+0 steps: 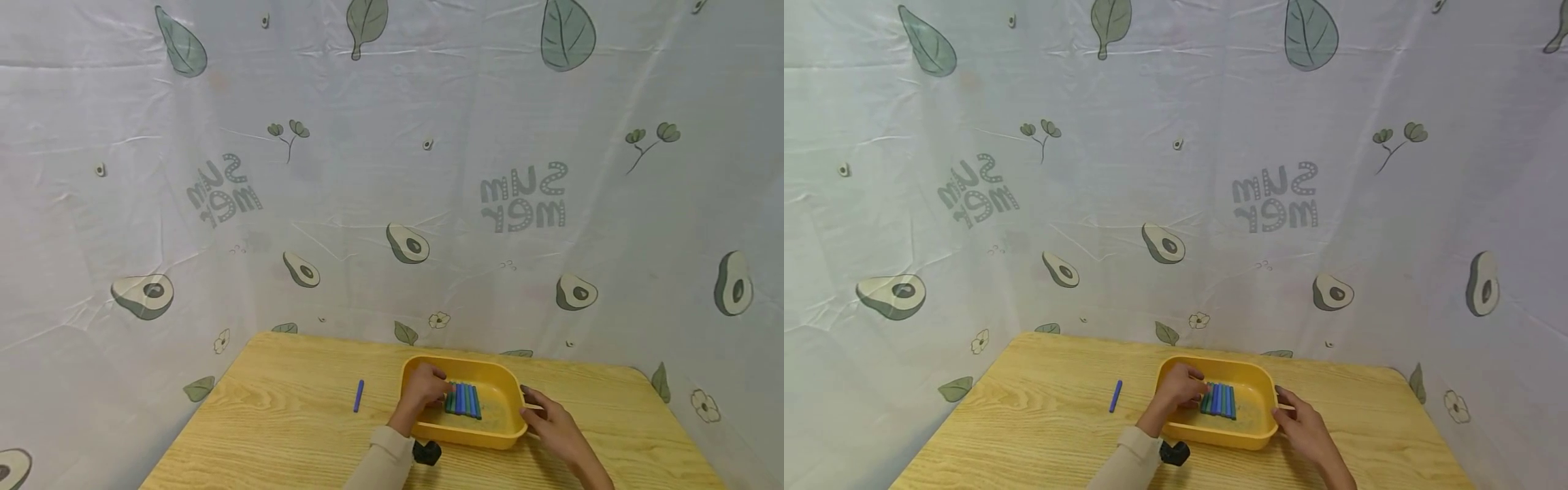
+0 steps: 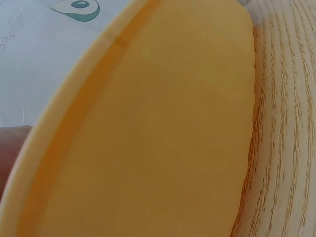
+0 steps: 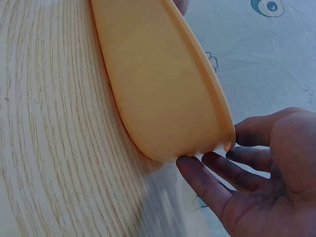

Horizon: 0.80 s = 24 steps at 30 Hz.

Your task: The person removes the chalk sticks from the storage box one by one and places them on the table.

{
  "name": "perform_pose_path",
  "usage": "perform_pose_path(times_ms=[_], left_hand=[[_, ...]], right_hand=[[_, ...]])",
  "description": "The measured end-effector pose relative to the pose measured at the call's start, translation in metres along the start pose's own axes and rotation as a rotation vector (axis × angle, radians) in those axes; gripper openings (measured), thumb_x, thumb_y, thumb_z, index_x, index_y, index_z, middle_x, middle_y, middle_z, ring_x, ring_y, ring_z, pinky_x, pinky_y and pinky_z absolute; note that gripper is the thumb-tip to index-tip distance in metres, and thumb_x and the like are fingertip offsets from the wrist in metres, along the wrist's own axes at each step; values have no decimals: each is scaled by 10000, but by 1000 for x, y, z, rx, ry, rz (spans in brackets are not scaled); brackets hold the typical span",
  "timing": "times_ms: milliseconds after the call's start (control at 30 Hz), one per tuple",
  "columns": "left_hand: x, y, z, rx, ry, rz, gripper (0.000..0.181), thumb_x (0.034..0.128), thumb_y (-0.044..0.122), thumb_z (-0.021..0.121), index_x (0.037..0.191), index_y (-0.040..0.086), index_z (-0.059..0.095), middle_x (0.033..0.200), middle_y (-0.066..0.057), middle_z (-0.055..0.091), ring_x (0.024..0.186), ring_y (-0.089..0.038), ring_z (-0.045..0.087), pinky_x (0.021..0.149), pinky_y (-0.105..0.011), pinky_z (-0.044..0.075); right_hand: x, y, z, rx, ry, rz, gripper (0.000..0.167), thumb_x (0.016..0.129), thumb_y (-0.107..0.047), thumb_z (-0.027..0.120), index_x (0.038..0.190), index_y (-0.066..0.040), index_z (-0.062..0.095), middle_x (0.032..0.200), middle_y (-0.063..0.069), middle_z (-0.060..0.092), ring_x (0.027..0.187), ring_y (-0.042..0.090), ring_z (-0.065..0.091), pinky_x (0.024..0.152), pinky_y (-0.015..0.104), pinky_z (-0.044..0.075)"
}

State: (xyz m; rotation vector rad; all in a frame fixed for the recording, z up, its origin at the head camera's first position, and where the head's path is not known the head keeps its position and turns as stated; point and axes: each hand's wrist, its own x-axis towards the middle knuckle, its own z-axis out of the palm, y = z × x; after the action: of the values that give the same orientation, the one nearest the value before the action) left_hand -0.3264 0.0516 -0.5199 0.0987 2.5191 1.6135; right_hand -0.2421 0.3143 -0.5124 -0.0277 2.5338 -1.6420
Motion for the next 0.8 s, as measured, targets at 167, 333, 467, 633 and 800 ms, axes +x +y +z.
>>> perform_pose_path(times_ms=[167, 333, 467, 633, 800], left_hand=[[2, -1, 3, 63, 32, 33, 317, 826, 44, 886, 1115, -46, 791, 979, -133, 772, 704, -174, 689, 622, -348, 620], [1, -1, 5, 88, 58, 39, 319, 766, -7, 916, 1067, -29, 813, 970, -142, 790, 667, -182, 718, 564, -333, 616], [-1, 0, 7, 150, 87, 32, 301, 742, 0, 943, 1019, -4, 826, 937, -132, 787, 598, -180, 708, 539, -309, 605], [-2, 2, 8, 179, 110, 31, 244, 736, -37, 923, 961, -10, 833, 867, -124, 774, 566, -181, 704, 528, -300, 608], [-3, 4, 9, 175, 110, 7, 148, 744, -70, 872, 860, 5, 819, 794, -93, 740, 542, -187, 699, 500, -292, 598]], right_hand=[[0, -1, 1, -11, 8, 12, 598, 1138, -120, 504, 1640, 114, 279, 1559, 403, 450, 1319, 477, 633, 931, 403, 645], [-1, -1, 1, 5, 6, 15, 601, 1134, -122, 515, 1645, 96, 287, 1562, 386, 460, 1311, 457, 643, 932, 397, 645], [-1, 0, 1, 8, 1, 10, 602, 1133, -123, 517, 1645, 96, 288, 1567, 387, 453, 1309, 453, 645, 935, 396, 645], [-1, 0, 1, 2, 6, 6, 600, 1133, -123, 518, 1642, 100, 292, 1562, 390, 456, 1305, 458, 648, 931, 389, 645], [0, 2, 0, 0, -2, 0, 601, 1135, -112, 503, 1640, 118, 273, 1554, 406, 451, 1308, 472, 643, 931, 389, 645]])
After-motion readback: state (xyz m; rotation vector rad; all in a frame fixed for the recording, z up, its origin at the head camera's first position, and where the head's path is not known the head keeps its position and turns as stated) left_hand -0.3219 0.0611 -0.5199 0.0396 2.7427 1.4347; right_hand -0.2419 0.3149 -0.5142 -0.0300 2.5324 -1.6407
